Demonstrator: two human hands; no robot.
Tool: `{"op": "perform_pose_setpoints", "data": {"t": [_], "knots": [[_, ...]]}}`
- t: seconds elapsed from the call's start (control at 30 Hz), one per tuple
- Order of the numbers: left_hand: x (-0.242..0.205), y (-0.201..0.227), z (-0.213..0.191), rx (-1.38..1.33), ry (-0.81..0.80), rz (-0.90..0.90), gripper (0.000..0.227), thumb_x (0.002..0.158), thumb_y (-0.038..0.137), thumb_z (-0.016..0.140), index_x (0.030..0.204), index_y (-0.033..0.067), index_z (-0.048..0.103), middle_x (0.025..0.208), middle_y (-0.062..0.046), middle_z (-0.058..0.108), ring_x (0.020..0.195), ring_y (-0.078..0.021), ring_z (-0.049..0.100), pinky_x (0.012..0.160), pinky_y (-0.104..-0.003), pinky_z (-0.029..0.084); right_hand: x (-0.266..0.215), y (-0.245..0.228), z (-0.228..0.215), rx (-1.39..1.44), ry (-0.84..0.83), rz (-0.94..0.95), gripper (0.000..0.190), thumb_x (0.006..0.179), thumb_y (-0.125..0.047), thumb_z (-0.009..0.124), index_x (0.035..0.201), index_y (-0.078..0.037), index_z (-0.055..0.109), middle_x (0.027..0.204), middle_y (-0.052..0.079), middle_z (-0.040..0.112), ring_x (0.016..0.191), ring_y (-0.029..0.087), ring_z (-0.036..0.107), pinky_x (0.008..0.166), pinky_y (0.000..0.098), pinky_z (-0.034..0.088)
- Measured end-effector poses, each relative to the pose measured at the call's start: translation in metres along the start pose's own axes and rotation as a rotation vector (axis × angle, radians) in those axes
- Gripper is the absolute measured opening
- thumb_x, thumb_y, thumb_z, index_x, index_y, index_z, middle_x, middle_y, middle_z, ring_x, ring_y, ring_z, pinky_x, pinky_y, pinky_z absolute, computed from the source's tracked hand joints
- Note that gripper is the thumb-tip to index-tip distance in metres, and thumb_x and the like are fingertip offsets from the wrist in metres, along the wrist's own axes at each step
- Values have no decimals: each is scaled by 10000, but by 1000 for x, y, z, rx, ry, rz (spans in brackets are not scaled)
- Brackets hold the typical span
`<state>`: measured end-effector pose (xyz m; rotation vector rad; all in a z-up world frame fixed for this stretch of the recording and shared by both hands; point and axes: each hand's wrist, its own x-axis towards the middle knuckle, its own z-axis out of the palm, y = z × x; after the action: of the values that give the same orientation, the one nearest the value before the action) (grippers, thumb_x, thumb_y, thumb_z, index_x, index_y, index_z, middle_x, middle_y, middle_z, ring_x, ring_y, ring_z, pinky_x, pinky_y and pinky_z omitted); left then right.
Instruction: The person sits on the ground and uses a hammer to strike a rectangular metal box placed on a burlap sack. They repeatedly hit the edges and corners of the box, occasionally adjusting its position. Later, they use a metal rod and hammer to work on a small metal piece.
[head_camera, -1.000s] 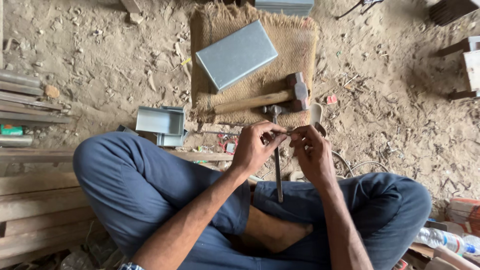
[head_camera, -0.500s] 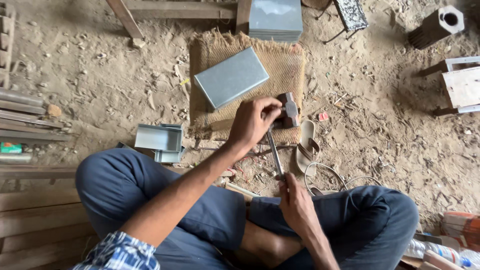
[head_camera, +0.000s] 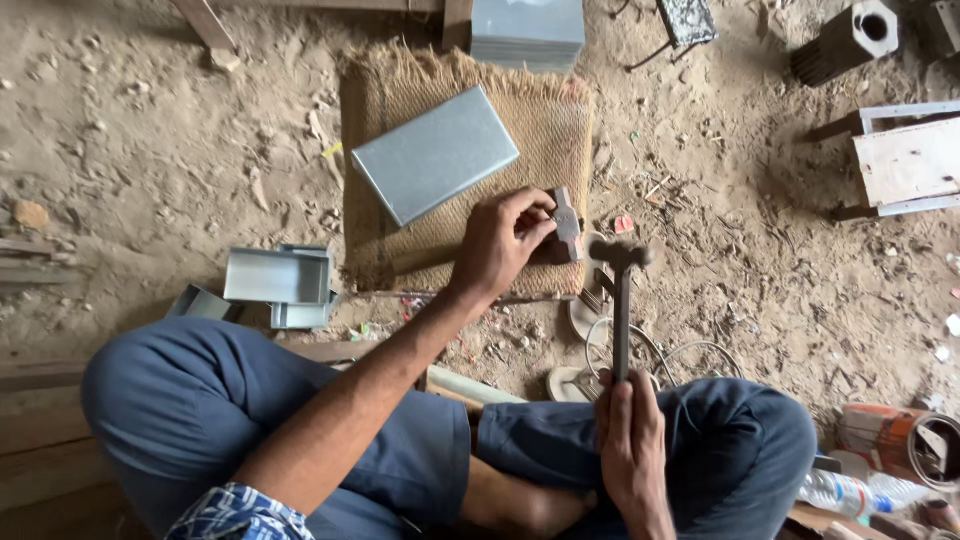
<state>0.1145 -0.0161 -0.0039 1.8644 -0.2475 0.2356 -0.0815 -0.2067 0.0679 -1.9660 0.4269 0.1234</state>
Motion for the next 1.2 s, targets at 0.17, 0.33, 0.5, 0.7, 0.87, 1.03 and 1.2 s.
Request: {"op": "perform_pose_setpoints", "data": {"t": [0.17, 0.33, 0.5, 0.7, 0.87, 1.03, 1.2], "knots": [[-1, 5, -6, 92, 38, 53, 289, 861, 77, 814, 1085, 41, 635, 946, -95, 794, 849, -196, 767, 793, -351, 613, 32, -15, 5, -348, 155, -255, 325, 1107, -251, 393, 1003, -23, 601, 603, 77, 579, 490, 181, 548, 485, 372, 417], [-1, 12, -11, 48, -13, -33, 413, 865, 69, 816, 1151, 48, 519, 927, -107, 785, 849, -207, 775, 767, -343, 634, 37, -16, 18, -399, 225, -368, 285, 1111, -224, 412, 1062, -8, 592, 609, 87, 572, 481, 187, 549, 472, 363, 399], [2, 12, -12, 19, -35, -40, 404, 858, 48, 814, 1122, 49, 507, 926, -119, 779, 851, -214, 786, 730, -334, 642, 29, -14, 21, -334, 415, -484, 265, 1079, -146, 397, 1148, -4, 611, 554, 77, 530, 389, 189, 446, 422, 353, 339], [4, 16, -13, 26, -38, -55, 413, 860, 44, 819, 1113, 54, 493, 902, -109, 786, 839, -221, 789, 726, -359, 636, 37, -4, 23, -397, 334, -721, 211, 1191, -171, 377, 1223, -18, 519, 755, 69, 608, 596, 185, 600, 554, 323, 471], [-4, 20, -15, -71, -50, -92, 399, 867, 19, 801, 1109, 51, 485, 944, -131, 777, 894, -249, 793, 738, -367, 668, 41, 3, 22, -622, 229, -378, 180, 1127, -207, 484, 1075, -60, 572, 616, 93, 572, 493, 245, 543, 483, 389, 384], [1, 16, -12, -10, -5, -18, 415, 852, 19, 823, 1104, 42, 495, 969, -158, 755, 875, -253, 789, 703, -347, 667, 33, -6, 18, -390, 354, -393, 209, 1131, -198, 449, 1077, -38, 571, 580, 100, 531, 450, 228, 534, 462, 370, 361], [2, 14, -13, 14, -23, -17, 416, 852, 32, 821, 1109, 42, 495, 931, -119, 781, 852, -230, 790, 703, -332, 647, 32, -20, 24, -240, 450, -583, 206, 1172, -192, 400, 1112, -23, 501, 653, 63, 568, 532, 159, 588, 501, 323, 424]]}}
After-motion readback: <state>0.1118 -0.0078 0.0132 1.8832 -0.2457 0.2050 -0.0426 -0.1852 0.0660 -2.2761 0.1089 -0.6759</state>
